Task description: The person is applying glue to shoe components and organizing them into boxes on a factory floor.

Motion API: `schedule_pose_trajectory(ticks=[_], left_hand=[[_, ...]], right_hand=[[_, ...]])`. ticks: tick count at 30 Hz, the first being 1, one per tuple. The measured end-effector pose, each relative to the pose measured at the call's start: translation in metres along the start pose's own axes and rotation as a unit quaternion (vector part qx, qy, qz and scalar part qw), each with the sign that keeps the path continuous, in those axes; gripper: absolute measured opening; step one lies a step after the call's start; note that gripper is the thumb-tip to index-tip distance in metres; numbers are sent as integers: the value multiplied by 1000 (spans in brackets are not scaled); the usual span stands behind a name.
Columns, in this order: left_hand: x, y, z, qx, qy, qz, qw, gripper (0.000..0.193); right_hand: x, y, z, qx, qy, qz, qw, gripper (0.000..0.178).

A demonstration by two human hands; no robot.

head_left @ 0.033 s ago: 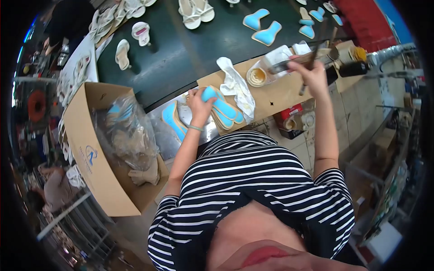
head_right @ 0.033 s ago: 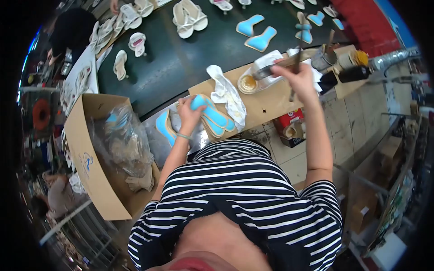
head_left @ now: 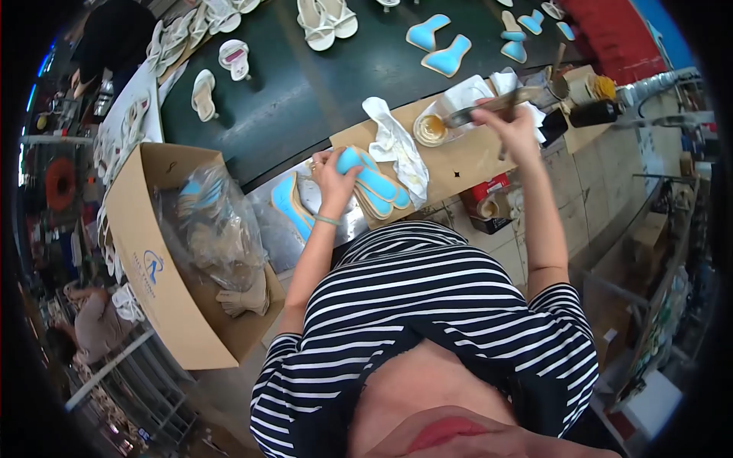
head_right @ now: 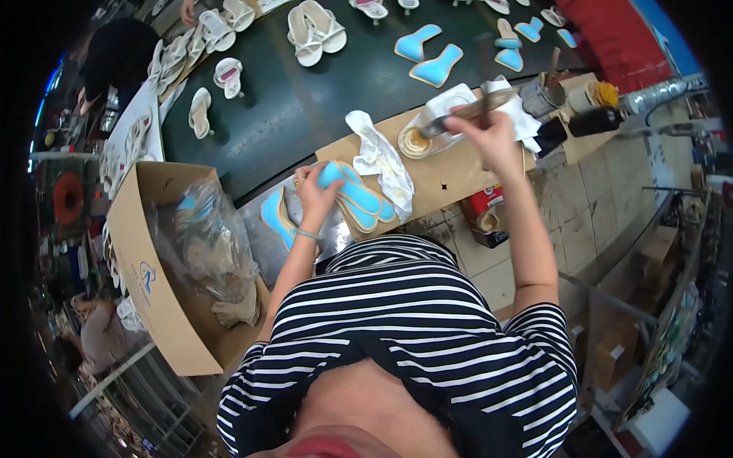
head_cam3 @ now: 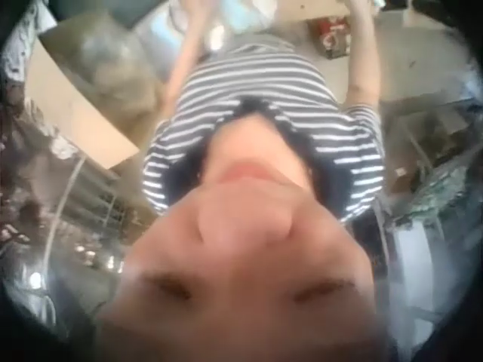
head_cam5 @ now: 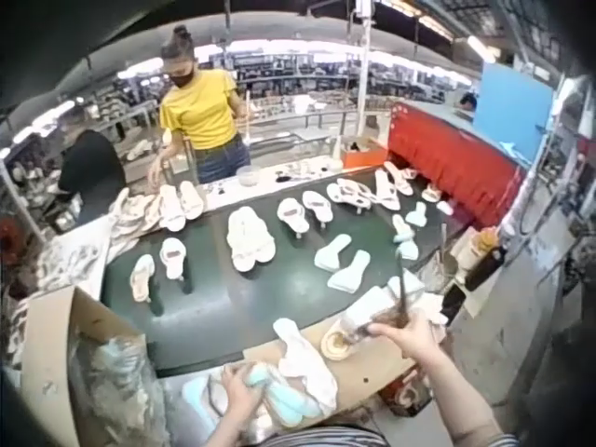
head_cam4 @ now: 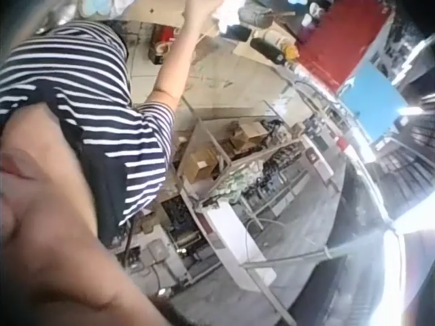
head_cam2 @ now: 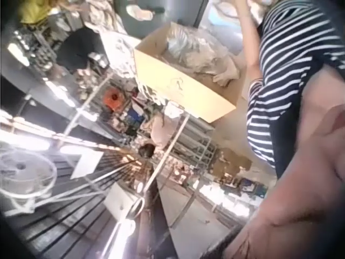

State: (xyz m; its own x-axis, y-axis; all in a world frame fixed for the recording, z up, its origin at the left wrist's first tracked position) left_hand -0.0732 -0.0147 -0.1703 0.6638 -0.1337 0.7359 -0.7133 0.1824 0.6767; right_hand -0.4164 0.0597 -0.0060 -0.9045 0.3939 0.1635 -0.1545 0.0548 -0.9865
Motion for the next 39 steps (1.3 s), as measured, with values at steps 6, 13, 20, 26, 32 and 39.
schedule_pose_trajectory(ticks=[6,13,20,26,32,39], left_hand=[[12,5,-18,-31,22,-104,994,56],[32,46,-28,-133,88,-106,982,53],[22,12,-18,107,-36,-620,777,58],[26,17,-11,123,-85,-617,773,60],[3,16,-17,125,-163,-538,817,62],[-18,6,-19,132,-57,-496,856,99]], right_hand=[[-45,60,-15,27,67,-194,978,22],[-64,87,-10,58,102,-374,920,26],[-45,75,0,3,121,-144,982,21],[-44,72,-2,38,101,-175,979,25],[-59,99,4,-116,-12,85,990,18],[-47,111,11,-114,-34,-74,990,20]])
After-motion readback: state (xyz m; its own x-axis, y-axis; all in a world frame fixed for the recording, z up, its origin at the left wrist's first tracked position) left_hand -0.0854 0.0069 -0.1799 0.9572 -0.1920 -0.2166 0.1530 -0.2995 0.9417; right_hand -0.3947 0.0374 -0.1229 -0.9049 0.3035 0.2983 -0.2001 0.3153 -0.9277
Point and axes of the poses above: each hand's wrist, its own z-axis towards the middle knuckle, its own x-axis out of the back of the hand, y = z × x, the point moved 7 cm from there along z, towards the middle knuckle, and after that the axes turned 6 degrees about z, right-handed, at the moved point
